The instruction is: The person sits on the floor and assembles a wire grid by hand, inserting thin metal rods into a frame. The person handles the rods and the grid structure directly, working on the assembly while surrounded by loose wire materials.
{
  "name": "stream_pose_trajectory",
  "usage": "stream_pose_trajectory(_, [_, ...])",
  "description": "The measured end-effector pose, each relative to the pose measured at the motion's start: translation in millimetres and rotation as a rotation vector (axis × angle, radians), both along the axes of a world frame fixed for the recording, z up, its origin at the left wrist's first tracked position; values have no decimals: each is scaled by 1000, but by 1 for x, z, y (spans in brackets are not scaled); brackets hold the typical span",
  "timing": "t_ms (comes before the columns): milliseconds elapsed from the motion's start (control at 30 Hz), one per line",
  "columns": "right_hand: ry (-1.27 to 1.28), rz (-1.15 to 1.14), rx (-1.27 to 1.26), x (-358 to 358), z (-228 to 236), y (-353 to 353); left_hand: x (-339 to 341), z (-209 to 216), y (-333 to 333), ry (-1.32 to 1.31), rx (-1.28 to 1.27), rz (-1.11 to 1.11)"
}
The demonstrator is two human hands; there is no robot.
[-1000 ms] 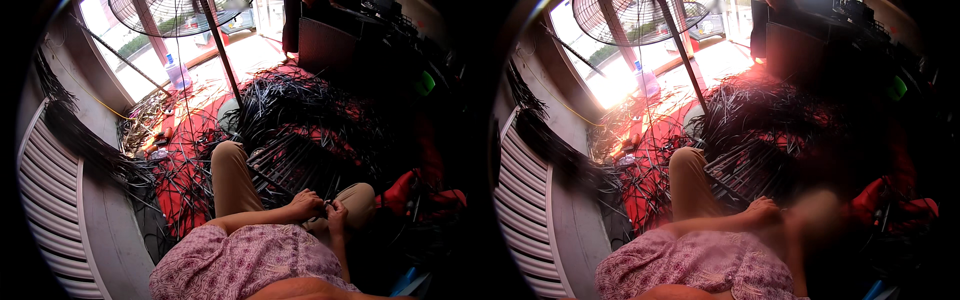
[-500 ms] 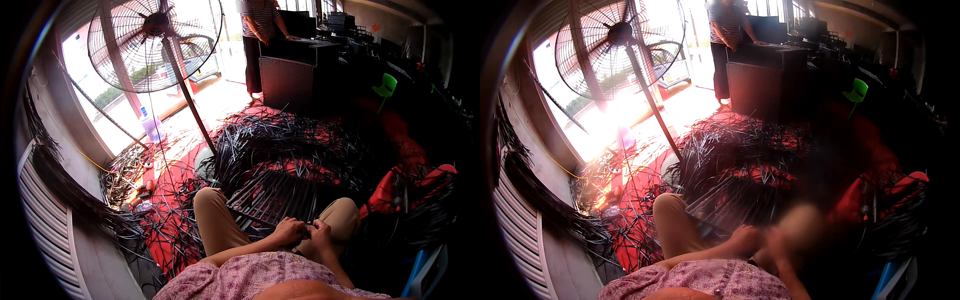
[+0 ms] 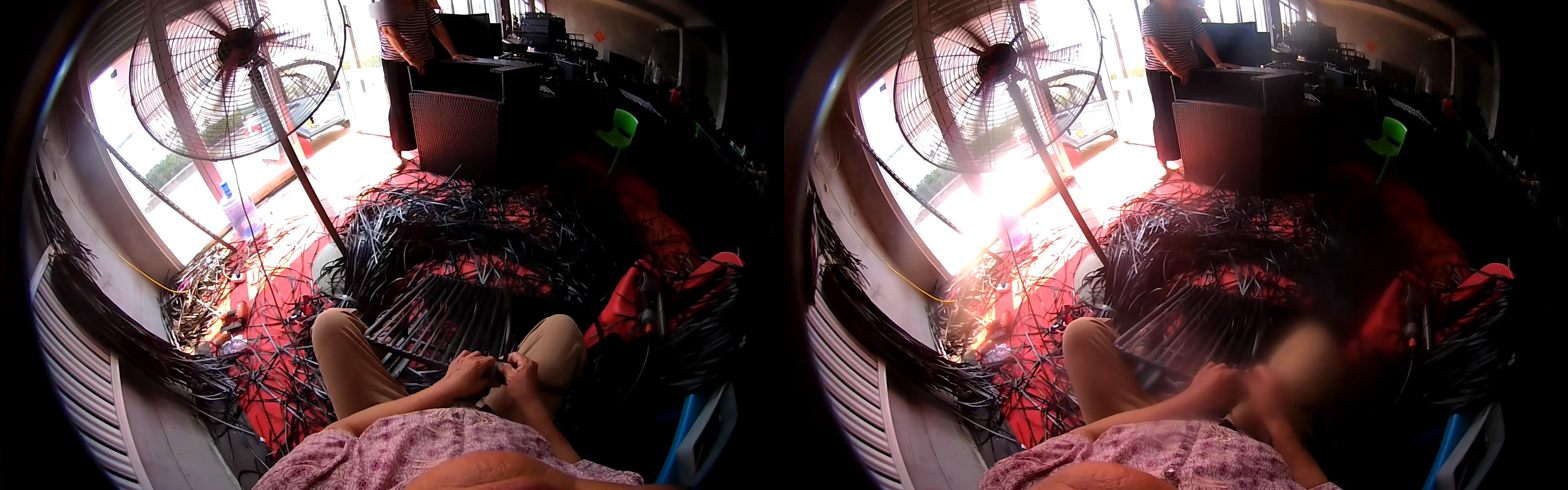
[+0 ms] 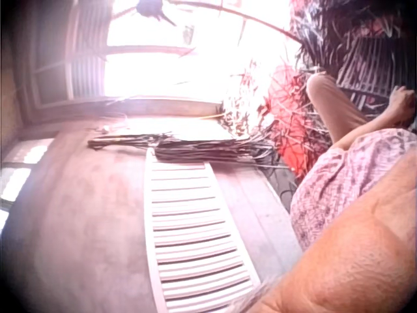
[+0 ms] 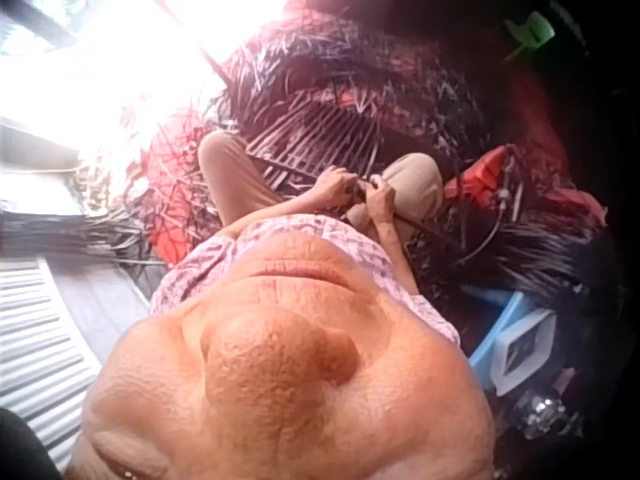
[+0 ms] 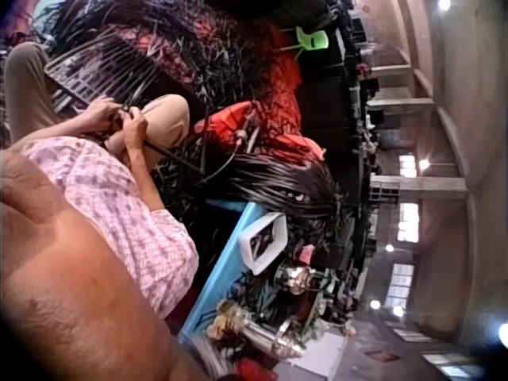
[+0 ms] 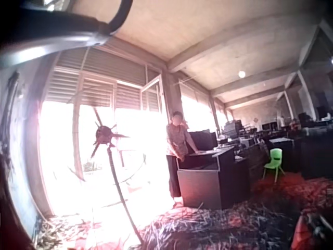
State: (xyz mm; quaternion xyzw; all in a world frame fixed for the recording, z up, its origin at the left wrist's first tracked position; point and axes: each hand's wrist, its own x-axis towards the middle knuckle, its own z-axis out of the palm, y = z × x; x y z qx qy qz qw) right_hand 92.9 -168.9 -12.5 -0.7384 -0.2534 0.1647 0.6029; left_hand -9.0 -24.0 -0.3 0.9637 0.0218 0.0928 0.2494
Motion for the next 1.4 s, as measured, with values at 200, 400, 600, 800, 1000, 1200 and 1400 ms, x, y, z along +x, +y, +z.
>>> stream_pose_trajectory(200, [-49,-12,-12,1,0,0,2,-10,2,-29,43,-21])
stream_pose_trajectory(400, [-110,-10,-39,-1,7,-1,5,-19,3,-23,1,-15])
stream_pose_trajectory(600, [-21,6,-26,-6,25,0,1,13,-2,37,-53,61])
stream_pose_trajectory(800, [115,5,29,-6,20,1,0,9,-2,7,-127,57])
stream_pose_trajectory(1000, [-17,12,-16,-4,21,0,2,1,-1,-2,-140,65])
stream_pose_trajectory(1200, [-43,7,-74,-6,21,-5,2,-1,-2,10,-136,61])
stream_pose_trajectory(1400, [-5,7,-23,-10,35,1,-1,7,-3,39,-8,63])
